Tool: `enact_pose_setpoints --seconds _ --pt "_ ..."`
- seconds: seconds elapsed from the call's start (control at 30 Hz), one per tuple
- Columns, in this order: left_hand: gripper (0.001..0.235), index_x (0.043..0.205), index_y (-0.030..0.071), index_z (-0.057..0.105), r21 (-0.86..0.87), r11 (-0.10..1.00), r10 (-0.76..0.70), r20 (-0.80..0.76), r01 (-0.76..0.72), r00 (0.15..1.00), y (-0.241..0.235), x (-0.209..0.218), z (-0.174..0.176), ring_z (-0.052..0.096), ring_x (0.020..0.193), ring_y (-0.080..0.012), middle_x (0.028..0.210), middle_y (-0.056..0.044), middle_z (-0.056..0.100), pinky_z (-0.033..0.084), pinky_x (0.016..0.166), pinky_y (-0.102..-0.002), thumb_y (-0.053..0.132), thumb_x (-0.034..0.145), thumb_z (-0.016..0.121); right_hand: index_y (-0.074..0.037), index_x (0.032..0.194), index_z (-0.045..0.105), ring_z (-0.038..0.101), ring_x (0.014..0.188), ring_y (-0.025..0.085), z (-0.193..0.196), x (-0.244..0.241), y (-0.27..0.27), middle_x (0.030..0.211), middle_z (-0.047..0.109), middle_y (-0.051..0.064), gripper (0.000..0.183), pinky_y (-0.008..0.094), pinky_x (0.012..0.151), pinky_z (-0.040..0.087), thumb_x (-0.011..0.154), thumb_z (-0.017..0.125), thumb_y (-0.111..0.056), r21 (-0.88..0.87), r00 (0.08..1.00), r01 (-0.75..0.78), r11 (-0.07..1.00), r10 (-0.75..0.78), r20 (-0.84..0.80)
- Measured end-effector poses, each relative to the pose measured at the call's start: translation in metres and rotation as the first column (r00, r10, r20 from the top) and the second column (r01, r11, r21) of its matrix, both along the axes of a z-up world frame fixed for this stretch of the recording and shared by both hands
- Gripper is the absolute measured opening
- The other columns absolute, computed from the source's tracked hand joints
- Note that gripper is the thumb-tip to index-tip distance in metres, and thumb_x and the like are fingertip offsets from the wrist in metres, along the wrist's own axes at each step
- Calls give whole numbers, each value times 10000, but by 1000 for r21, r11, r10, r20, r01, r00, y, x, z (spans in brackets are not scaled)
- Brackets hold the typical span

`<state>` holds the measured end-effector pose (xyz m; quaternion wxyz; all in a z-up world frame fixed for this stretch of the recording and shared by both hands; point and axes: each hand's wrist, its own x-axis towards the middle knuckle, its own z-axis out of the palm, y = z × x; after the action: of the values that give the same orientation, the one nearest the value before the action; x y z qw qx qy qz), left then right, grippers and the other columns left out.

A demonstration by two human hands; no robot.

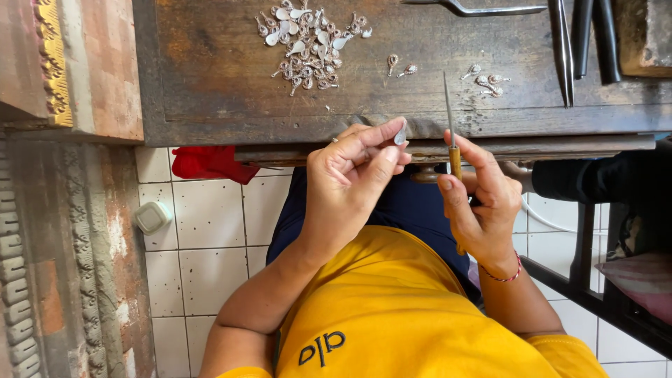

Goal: The person uses a small hammer and a metal file to shape and smooth small silver-colored metal pieces on a wooden workbench. They repeatedly pick up individual pieces, file their edges, and tap them with the hammer, then place them back on the table.

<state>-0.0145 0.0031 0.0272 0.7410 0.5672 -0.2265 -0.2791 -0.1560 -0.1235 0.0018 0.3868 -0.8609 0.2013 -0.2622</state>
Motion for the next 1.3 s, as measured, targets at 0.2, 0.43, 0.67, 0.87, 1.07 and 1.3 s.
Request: enact_pose_setpoints --seconds 0.2,0.43,0.67,0.87,1.07,1.3 --pt "186 1176 34 732 91 992 56 252 -82 966 1 -1 1 639 853 -95 991 -57 657 563 746 -200 13 1006 658 24 1420 559 424 439 55 2 3 0 532 543 -30 422 197 555 358 1087 536 -234 -2 998 -57 998 57 -2" --pt "175 1179 -3 711 69 994 66 244 -85 967 3 -8 -2 670 880 -126 1002 -85 646 608 814 -215 25 1022 639 -55 1176 702 467 555 81 1 19 1 778 659 -20 180 244 595 355 1060 647 -182 -44 1000 -5 999 5 -7" --pt "196 1153 46 659 134 980 129 135 -147 982 5 -16 -16 677 865 -76 943 -47 698 590 851 -209 58 960 693 -46 1046 659 468 577 80 5 33 1 782 634 -16 87 245 600 378 1073 629 -124 38 997 -79 996 80 -16" --pt "62 1004 61 642 203 955 51 602 -215 797 9 -7 -18 663 710 -181 895 -45 699 542 718 -319 116 1006 613 -52 1034 649 384 527 109 6 34 -7 687 495 -19 93 271 566 334 1089 607 -115 -5 980 -190 982 190 -52" --pt "102 977 42 589 199 955 2 741 -222 671 3 -5 -27 637 750 -277 861 -86 637 501 729 -397 99 1042 535 -36 1233 641 404 500 108 -2 26 -10 835 555 -22 189 276 549 312 1094 665 -161 -154 982 -170 973 153 -112" --pt "62 952 64 565 229 880 13 863 -416 504 -7 -3 -56 623 681 -322 773 -98 604 474 647 -444 92 1004 581 11 1512 476 460 528 159 -28 -13 -1 799 659 11 485 290 595 432 1076 633 -129 -121 968 -225 967 207 -144"
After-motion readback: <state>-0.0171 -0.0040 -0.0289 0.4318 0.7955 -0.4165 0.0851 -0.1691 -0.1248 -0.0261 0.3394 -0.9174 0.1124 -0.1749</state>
